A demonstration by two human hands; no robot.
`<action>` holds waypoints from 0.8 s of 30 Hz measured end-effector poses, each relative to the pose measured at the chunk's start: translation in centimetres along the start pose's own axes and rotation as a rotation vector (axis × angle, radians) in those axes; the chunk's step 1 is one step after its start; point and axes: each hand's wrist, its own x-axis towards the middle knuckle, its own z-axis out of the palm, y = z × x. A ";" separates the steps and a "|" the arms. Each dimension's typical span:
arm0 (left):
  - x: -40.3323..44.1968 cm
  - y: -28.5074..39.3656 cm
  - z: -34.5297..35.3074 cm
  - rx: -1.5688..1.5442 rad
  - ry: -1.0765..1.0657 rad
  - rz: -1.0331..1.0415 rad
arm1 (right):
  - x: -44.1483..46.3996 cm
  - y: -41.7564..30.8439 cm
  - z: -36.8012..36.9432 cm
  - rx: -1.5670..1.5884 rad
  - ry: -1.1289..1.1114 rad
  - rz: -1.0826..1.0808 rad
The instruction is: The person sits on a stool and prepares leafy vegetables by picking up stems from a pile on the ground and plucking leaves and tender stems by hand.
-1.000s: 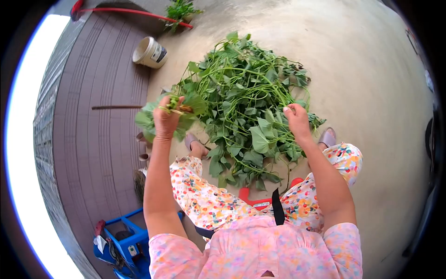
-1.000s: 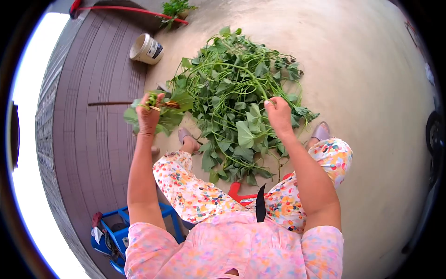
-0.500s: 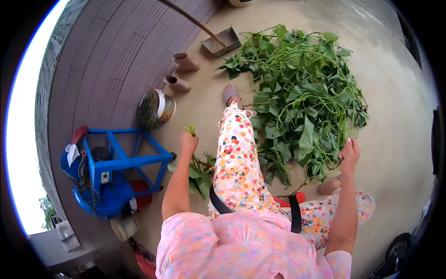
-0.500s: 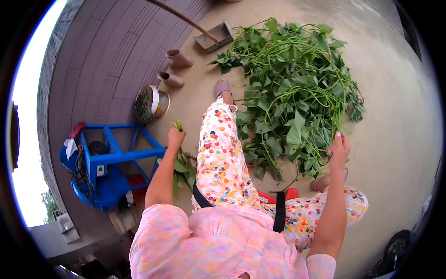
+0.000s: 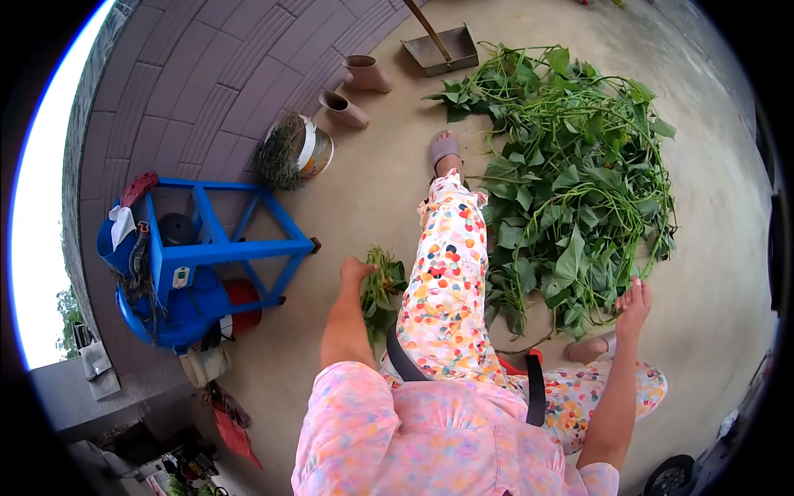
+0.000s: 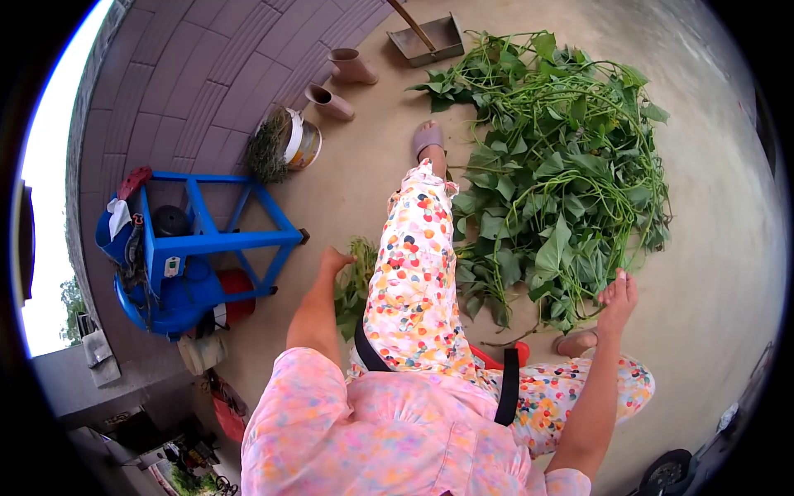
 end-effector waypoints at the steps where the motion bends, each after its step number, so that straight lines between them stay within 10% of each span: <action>1: 0.2 0.1 -0.2 0.002 0.006 0.003 | 0.0 -0.1 0.0 0.001 -0.008 0.005; 6: 0.7 2.6 -2.7 -0.061 0.024 0.147 | -0.2 -0.2 0.2 0.046 -0.037 0.000; 10: -2.9 11.4 -8.9 -0.705 0.756 0.447 | -0.8 -1.4 0.8 0.075 -0.088 0.026; 15: -17.4 25.8 -14.4 -1.041 0.546 0.998 | -1.1 -2.2 0.3 0.174 -0.152 0.025; 19: -24.5 31.8 -9.4 -0.808 -0.163 1.280 | -1.3 -3.1 -0.2 0.299 -0.205 0.058; 24: -31.5 35.1 -1.8 -0.282 0.010 1.933 | -1.9 -4.6 -0.9 0.516 -0.240 0.133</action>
